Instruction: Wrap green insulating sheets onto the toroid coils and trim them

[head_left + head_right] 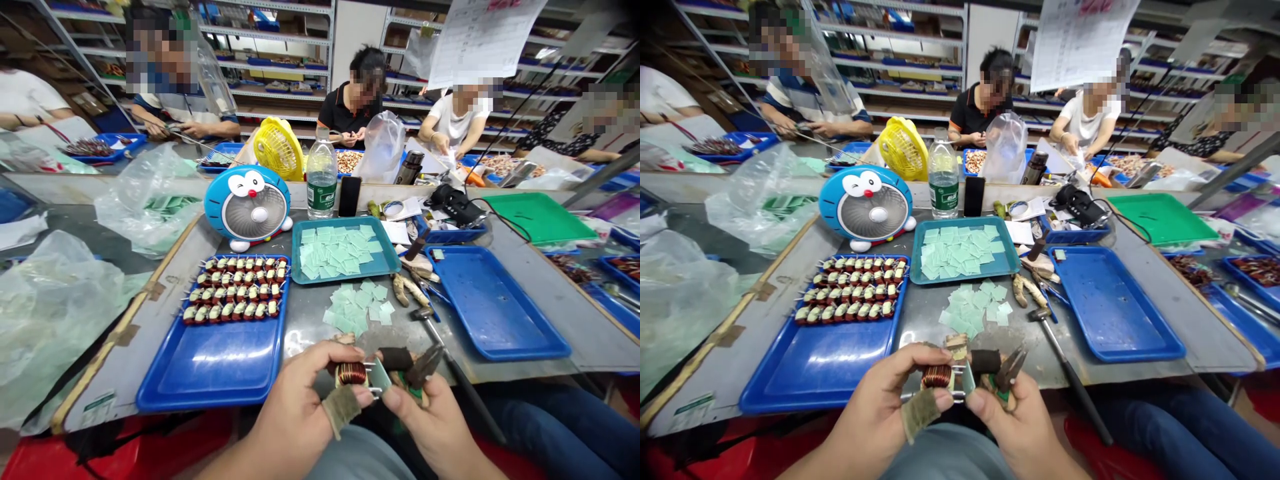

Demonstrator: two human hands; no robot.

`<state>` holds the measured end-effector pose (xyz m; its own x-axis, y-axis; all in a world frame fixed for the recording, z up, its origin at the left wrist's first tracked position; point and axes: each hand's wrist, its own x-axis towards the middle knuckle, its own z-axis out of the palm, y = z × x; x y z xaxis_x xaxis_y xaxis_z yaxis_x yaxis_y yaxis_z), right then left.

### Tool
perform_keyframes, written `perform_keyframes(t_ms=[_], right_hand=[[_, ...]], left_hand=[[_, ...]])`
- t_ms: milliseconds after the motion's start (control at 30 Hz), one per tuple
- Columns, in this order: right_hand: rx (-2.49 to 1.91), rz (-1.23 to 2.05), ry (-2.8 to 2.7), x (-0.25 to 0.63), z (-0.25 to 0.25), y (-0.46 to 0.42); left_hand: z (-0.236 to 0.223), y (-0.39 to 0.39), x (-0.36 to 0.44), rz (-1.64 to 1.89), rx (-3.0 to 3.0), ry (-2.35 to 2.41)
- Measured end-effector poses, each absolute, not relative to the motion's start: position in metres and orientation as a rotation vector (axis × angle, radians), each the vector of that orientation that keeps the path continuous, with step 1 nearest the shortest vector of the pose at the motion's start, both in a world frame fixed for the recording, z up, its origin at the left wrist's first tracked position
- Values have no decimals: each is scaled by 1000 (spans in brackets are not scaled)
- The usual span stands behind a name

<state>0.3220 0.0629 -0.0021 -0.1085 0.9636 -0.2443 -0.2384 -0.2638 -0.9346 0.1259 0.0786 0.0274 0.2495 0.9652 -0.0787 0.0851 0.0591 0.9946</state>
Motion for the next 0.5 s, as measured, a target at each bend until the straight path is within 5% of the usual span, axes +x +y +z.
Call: perform_keyframes(t_ms=[267,500], right_hand=[[-1116,1551,-988,321,1,59],[-1164,1541,-991,322,3,54]], left_hand=[[24,67,129,964,1115,1075],[25,71,120,1033,1689,1060]])
